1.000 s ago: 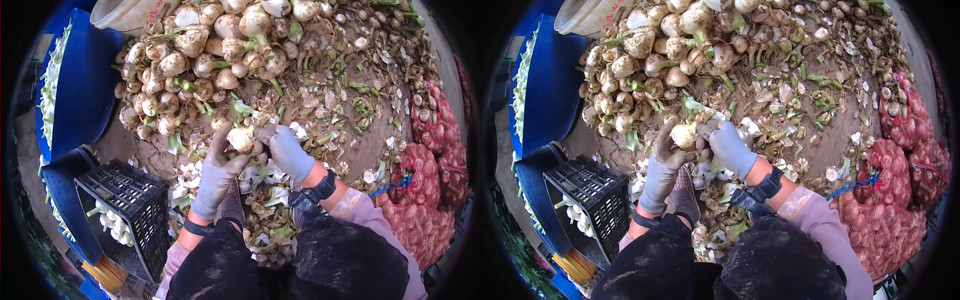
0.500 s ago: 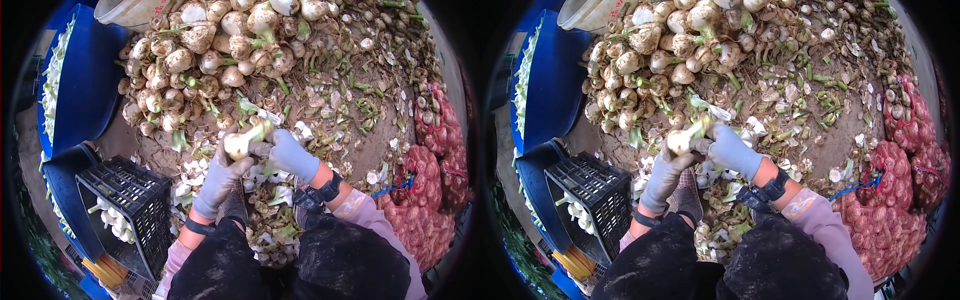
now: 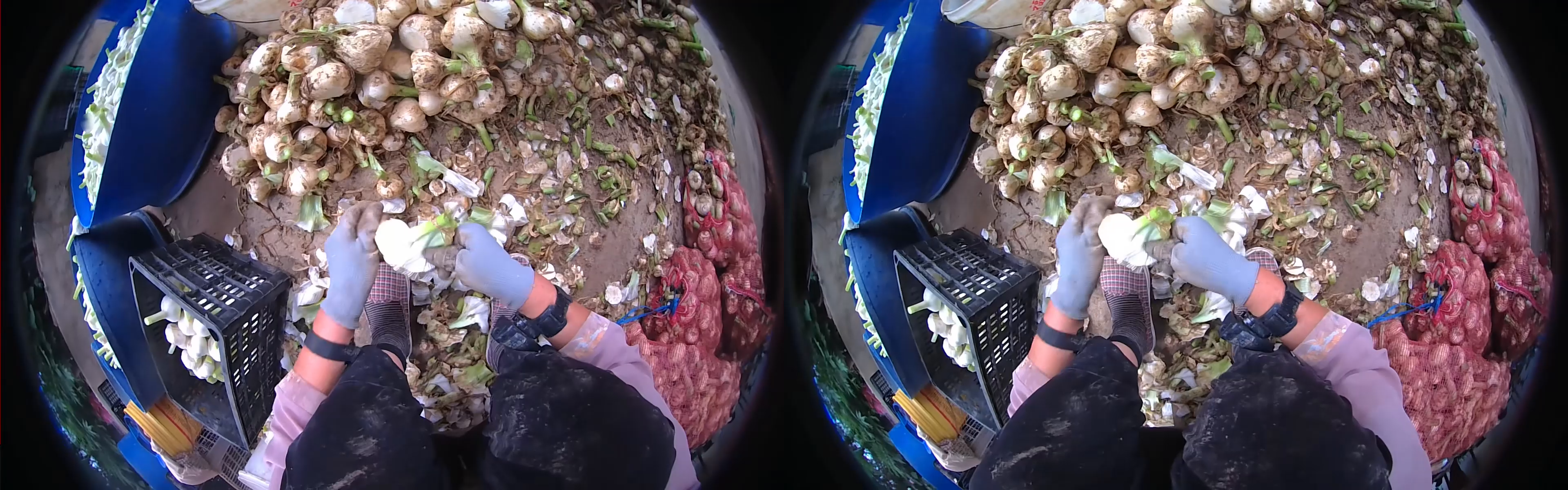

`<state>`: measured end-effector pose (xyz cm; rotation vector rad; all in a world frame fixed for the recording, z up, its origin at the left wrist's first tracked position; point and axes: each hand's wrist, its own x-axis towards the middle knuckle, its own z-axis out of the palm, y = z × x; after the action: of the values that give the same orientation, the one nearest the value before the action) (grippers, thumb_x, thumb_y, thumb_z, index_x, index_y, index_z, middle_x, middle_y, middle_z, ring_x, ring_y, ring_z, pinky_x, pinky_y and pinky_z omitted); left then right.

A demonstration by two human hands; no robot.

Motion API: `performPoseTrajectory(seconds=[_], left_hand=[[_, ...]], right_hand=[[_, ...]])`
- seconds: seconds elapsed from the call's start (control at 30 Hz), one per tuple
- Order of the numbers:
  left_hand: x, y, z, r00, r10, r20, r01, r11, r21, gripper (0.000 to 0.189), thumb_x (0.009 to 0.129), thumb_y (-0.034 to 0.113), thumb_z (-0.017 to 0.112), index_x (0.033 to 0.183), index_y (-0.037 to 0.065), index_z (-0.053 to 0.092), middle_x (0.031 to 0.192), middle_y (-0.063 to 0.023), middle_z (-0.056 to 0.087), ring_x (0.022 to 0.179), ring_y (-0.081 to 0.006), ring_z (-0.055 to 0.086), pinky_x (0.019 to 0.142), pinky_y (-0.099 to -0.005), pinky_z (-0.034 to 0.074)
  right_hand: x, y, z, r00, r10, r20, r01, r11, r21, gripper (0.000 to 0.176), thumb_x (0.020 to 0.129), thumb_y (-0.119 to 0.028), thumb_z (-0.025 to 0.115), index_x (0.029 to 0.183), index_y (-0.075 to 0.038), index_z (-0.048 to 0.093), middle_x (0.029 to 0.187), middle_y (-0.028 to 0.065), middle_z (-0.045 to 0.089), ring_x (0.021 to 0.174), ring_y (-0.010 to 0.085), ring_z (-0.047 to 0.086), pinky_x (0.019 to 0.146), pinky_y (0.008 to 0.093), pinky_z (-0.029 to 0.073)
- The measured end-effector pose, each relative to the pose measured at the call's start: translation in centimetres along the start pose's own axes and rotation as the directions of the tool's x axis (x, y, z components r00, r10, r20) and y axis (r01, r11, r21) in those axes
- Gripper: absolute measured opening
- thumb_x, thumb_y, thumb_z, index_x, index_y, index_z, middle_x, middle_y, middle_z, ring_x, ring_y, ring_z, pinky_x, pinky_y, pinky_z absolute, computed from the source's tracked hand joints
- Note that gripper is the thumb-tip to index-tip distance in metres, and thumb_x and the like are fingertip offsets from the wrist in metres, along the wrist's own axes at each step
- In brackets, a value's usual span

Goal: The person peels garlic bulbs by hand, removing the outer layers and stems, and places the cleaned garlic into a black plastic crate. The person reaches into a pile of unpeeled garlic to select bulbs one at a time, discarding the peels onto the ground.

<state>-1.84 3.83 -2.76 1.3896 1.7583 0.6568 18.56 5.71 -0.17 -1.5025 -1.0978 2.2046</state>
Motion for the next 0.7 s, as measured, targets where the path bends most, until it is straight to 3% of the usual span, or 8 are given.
performPoseTrajectory(seconds=[0.07, 0.13, 0.2, 0.33, 0.47, 0.53, 0.6, 0.7], left_hand=[[-1.1, 3.2, -1.5, 0.937, -0.317, 0.149, 0.34, 0.72, -0.605, 0.039, 0.099, 0.031, 0.053, 0.125, 0.003, 0.057, 0.097, -0.0077, 0.068, 0.08, -0.0211, 0.065, 0.078, -0.0261, 0.052], [-1.4, 4.0, -2.7, 0.897, -0.306, 0.32, 0.443, 0.626, -0.642, 0.041, 0.092, 0.025, 0.066, 0.125, 0.003, 0.056, 0.101, -0.0065, 0.066, 0.086, -0.0174, 0.064, 0.081, -0.0254, 0.052], [-2.0, 3.0, -1.4, 0.993, 0.109, 0.047, -0.081, 0.913, -0.4, 0.054, 0.08, 0.013, 0.077, 0.127, 0.001, 0.054, 0.105, -0.0073, 0.064, 0.088, -0.0161, 0.066, 0.073, -0.0272, 0.057], [-3.0, 2.9, -2.8, 0.941, -0.189, 0.281, 0.324, 0.746, -0.582, 0.058, 0.07, 0.007, 0.083, 0.122, 0.001, 0.057, 0.111, -0.0044, 0.062, 0.099, -0.011, 0.058, 0.088, -0.0248, 0.048], [-2.7, 3.4, -3.9, 0.916, -0.045, 0.398, 0.269, 0.805, -0.529, 0.06, 0.071, 0.004, 0.081, 0.125, 0.0, 0.058, 0.113, -0.0042, 0.063, 0.101, -0.0099, 0.058, 0.089, -0.0254, 0.049], [-3.1, 4.0, -4.5, 0.777, -0.102, 0.621, 0.509, 0.682, -0.525, 0.063, 0.072, 0.001, 0.081, 0.13, 0.001, 0.056, 0.114, -0.0046, 0.063, 0.107, -0.0107, 0.057, 0.095, -0.0265, 0.046], [-3.3, 3.2, -4.1, 0.773, -0.022, 0.635, 0.421, 0.766, -0.486, 0.068, 0.074, 0.003, 0.081, 0.136, 0.002, 0.051, 0.117, -0.0046, 0.062, 0.108, -0.0114, 0.057, 0.097, -0.0278, 0.046], [-3.1, 3.0, -4.2, 0.857, -0.061, 0.511, 0.398, 0.707, -0.584, 0.08, 0.078, 0.002, 0.079, 0.145, 0.001, 0.035, 0.126, -0.0089, 0.055, 0.111, -0.0153, 0.056, 0.098, -0.0298, 0.046]], right_hand=[[1.2, 1.5, -0.1, 0.991, -0.121, -0.057, 0.114, 0.988, -0.108, 0.02, 0.088, -0.013, 0.068, 0.1, 0.003, 0.066, 0.077, 0.0095, 0.068, 0.067, 0.0133, 0.061, 0.059, 0.0311, 0.048], [1.8, 1.0, 0.0, 0.959, -0.269, -0.09, 0.243, 0.944, -0.225, 0.022, 0.091, -0.013, 0.068, 0.107, 0.002, 0.066, 0.084, 0.0059, 0.07, 0.072, 0.0099, 0.062, 0.064, 0.0284, 0.05], [0.8, -0.4, 0.7, 0.9, -0.424, 0.104, 0.407, 0.728, -0.551, 0.02, 0.084, -0.014, 0.066, 0.098, 0.0, 0.065, 0.078, 0.0189, 0.069, 0.072, 0.0362, 0.066, 0.066, 0.0459, 0.051], [1.8, -2.3, 0.6, 0.837, -0.534, 0.122, 0.322, 0.299, -0.898, 0.016, 0.077, -0.012, 0.063, 0.092, -0.006, 0.065, 0.079, 0.0168, 0.065, 0.077, 0.0358, 0.065, 0.07, 0.0439, 0.052], [2.7, -4.0, 0.8, 0.704, -0.708, 0.053, 0.315, 0.244, -0.917, 0.014, 0.079, -0.013, 0.063, 0.092, -0.009, 0.066, 0.08, 0.0144, 0.064, 0.075, 0.0331, 0.065, 0.07, 0.0435, 0.052], [4.0, -3.9, 0.3, 0.692, -0.721, -0.038, 0.262, 0.3, -0.917, 0.016, 0.083, -0.014, 0.062, 0.097, -0.009, 0.067, 0.08, 0.016, 0.064, 0.076, 0.0345, 0.064, 0.068, 0.0435, 0.052], [4.8, -3.6, -1.6, 0.852, -0.484, -0.198, 0.237, 0.695, -0.679, 0.021, 0.087, -0.012, 0.06, 0.106, -0.01, 0.068, 0.083, 0.0166, 0.065, 0.076, 0.0302, 0.066, 0.067, 0.0391, 0.052], [3.6, -2.3, -1.0, 0.961, -0.275, 0.041, 0.278, 0.952, -0.129, 0.027, 0.089, -0.005, 0.058, 0.114, -0.004, 0.066, 0.09, 0.0119, 0.069, 0.08, 0.0167, 0.065, 0.07, 0.0319, 0.052]])
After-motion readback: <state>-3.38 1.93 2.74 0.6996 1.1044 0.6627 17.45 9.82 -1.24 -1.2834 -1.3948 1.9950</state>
